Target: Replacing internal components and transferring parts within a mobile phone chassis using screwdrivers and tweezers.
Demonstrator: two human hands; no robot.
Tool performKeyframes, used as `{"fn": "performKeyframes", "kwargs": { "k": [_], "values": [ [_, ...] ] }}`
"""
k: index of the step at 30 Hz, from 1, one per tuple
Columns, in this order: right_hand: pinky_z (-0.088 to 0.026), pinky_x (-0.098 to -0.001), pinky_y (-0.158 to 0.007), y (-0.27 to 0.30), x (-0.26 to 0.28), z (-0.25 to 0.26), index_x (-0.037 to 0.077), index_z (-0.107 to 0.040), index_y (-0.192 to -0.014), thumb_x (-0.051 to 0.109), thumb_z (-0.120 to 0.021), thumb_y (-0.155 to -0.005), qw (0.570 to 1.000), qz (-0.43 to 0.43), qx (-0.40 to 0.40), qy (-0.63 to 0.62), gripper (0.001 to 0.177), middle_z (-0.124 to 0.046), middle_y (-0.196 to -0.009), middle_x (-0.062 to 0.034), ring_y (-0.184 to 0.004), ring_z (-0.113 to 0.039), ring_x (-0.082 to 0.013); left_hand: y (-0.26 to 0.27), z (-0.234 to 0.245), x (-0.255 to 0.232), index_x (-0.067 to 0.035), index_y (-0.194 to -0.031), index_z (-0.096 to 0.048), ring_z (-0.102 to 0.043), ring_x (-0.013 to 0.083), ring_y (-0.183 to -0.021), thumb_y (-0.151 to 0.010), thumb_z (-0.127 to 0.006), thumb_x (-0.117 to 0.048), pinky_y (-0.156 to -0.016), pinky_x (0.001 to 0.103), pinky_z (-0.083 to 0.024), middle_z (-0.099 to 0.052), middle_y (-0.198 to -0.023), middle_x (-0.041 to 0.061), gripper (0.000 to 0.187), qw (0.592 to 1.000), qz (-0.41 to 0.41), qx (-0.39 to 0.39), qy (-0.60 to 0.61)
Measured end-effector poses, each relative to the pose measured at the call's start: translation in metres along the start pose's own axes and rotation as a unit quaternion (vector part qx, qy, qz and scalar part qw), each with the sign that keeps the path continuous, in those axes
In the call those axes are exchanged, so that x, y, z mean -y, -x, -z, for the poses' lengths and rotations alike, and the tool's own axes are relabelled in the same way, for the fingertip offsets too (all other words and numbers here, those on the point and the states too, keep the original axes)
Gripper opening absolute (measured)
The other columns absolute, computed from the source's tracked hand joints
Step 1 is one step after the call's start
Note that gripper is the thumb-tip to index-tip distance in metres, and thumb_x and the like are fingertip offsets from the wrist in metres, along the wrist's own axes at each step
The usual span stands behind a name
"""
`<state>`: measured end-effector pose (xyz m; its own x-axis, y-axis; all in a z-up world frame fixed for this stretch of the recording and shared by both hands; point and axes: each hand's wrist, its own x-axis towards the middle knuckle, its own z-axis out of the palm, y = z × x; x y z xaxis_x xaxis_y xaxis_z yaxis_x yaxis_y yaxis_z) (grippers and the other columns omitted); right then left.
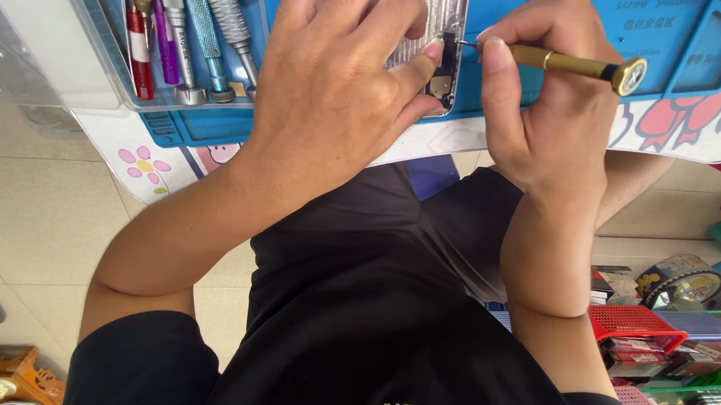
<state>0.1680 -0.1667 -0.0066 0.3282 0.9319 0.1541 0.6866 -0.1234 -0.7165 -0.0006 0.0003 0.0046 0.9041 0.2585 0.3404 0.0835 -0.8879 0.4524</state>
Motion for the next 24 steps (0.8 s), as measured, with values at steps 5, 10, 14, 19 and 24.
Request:
{"fn": "performKeyframes", "kwargs": {
  "k": [5, 10, 14, 19, 24],
  "values": [
    [-0.05, -0.0296, -0.079, -0.007, 0.009, 0.004, -0.002, -0.062, -0.108, -0.004, -0.061, -0.108, 0.998, 0.007, 0.005, 0.063, 0.002, -0.065, -0.101, -0.0109, -0.089, -0.066, -0.0215, 0.008, -0.004, 0.0, -0.009, -0.103, -0.081, -0.05, 0.0161, -0.114, -0.092, -0.082, -0.027, -0.093, 0.037, -0.038, -0.059, -0.109, -0.001, 0.021, 1.0, -0.003, -0.001, -0.004],
    [-0.049, -0.0279, -0.073, -0.008, 0.007, -0.002, -0.004, -0.062, -0.105, -0.004, -0.065, -0.11, 0.999, 0.003, -0.011, 0.045, 0.005, -0.065, -0.099, -0.0101, -0.081, -0.064, -0.0183, 0.006, -0.002, 0.0, -0.008, -0.103, -0.083, -0.052, 0.0171, -0.113, -0.094, -0.085, -0.029, -0.094, 0.039, -0.039, -0.06, -0.106, 0.0, 0.023, 1.0, -0.001, 0.004, -0.003],
    [-0.049, -0.0265, -0.074, -0.001, 0.001, -0.007, -0.003, -0.062, -0.107, -0.003, -0.062, -0.11, 1.0, -0.007, -0.026, 0.007, 0.003, -0.063, -0.102, -0.0095, -0.083, -0.064, -0.0172, 0.006, -0.001, 0.0, -0.009, -0.101, -0.082, -0.052, 0.0176, -0.114, -0.092, -0.085, -0.028, -0.096, 0.038, -0.039, -0.06, -0.106, 0.0, 0.021, 1.0, -0.001, -0.01, -0.006],
    [-0.046, -0.0288, -0.071, -0.008, 0.01, -0.001, -0.003, -0.063, -0.106, -0.003, -0.066, -0.112, 0.999, 0.002, -0.021, 0.039, 0.006, -0.064, -0.1, -0.0103, -0.08, -0.061, -0.019, 0.008, -0.005, 0.001, -0.01, -0.103, -0.083, -0.052, 0.0168, -0.112, -0.093, -0.085, -0.03, -0.095, 0.038, -0.039, -0.06, -0.105, -0.001, 0.023, 1.0, -0.005, -0.008, -0.015],
    [-0.048, -0.0278, -0.074, -0.015, 0.026, 0.012, 0.001, -0.065, -0.115, -0.004, -0.068, -0.108, 0.997, 0.046, 0.034, 0.057, 0.009, -0.062, -0.109, -0.0089, -0.086, -0.06, -0.0179, 0.006, -0.006, 0.001, -0.011, -0.1, -0.083, -0.052, 0.0166, -0.111, -0.093, -0.085, -0.031, -0.093, 0.037, -0.04, -0.06, -0.103, -0.002, 0.022, 1.0, -0.004, -0.016, -0.012]
  ]
}}
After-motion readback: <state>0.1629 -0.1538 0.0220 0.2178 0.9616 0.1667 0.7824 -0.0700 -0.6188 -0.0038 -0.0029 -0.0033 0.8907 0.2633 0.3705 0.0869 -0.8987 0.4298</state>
